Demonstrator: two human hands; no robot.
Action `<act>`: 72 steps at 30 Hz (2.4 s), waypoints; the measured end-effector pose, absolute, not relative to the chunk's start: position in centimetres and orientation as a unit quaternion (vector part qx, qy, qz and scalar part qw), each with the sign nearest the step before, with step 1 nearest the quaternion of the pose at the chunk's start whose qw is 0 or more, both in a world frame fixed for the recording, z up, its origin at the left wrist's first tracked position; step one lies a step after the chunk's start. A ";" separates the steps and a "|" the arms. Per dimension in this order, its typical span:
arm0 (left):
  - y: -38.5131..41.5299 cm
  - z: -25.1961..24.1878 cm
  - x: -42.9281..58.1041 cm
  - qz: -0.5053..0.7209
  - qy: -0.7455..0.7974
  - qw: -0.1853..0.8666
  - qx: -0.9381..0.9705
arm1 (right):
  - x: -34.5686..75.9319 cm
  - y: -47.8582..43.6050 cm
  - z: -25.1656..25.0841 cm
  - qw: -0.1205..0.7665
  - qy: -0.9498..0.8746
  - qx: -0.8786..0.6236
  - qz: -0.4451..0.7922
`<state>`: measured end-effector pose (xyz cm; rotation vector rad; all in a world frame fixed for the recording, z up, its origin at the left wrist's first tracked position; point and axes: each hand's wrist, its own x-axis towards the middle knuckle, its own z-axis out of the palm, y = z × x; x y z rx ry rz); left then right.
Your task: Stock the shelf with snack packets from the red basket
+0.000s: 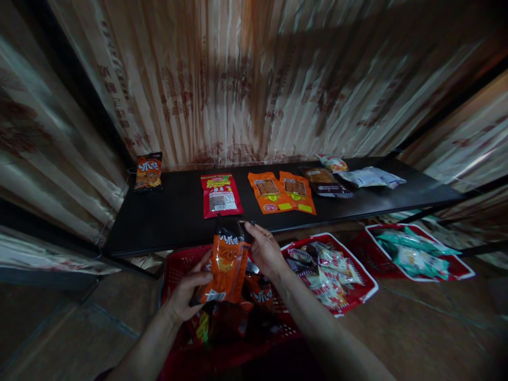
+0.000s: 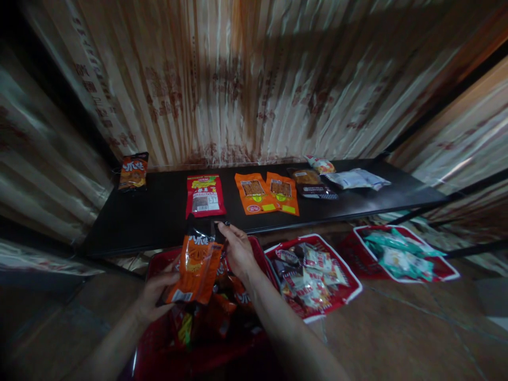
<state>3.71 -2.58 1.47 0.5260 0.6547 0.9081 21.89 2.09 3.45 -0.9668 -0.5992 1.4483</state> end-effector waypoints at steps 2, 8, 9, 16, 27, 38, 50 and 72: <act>-2.6 0.9 3.8 0.382 0.295 0.838 0.255 | 22.0 2.1 3.4 0.612 -0.252 -0.425 0.617; -1.8 -0.6 4.0 0.395 0.338 0.785 0.338 | 21.9 2.1 2.7 0.607 -0.260 -0.464 0.591; -1.6 -0.6 4.0 0.418 0.343 0.766 0.348 | 21.8 2.1 2.6 0.601 -0.270 -0.473 0.585; -0.5 0.4 5.1 0.473 0.358 0.700 0.397 | 21.2 1.6 1.7 0.568 -0.398 -0.528 0.490; 1.1 0.9 5.2 0.602 0.511 0.596 0.148 | 21.0 0.7 2.1 0.449 -0.392 -0.428 0.679; 3.7 1.6 2.0 0.690 0.486 0.536 0.005 | 20.3 0.4 1.5 0.368 -0.420 -0.389 0.733; 4.6 -0.1 1.2 0.693 0.473 0.544 -0.004 | 19.2 0.1 0.1 0.405 -0.357 -0.453 0.709; 2.5 1.5 2.7 0.655 0.386 0.636 0.131 | 18.6 0.1 1.3 0.507 -0.333 -0.478 0.635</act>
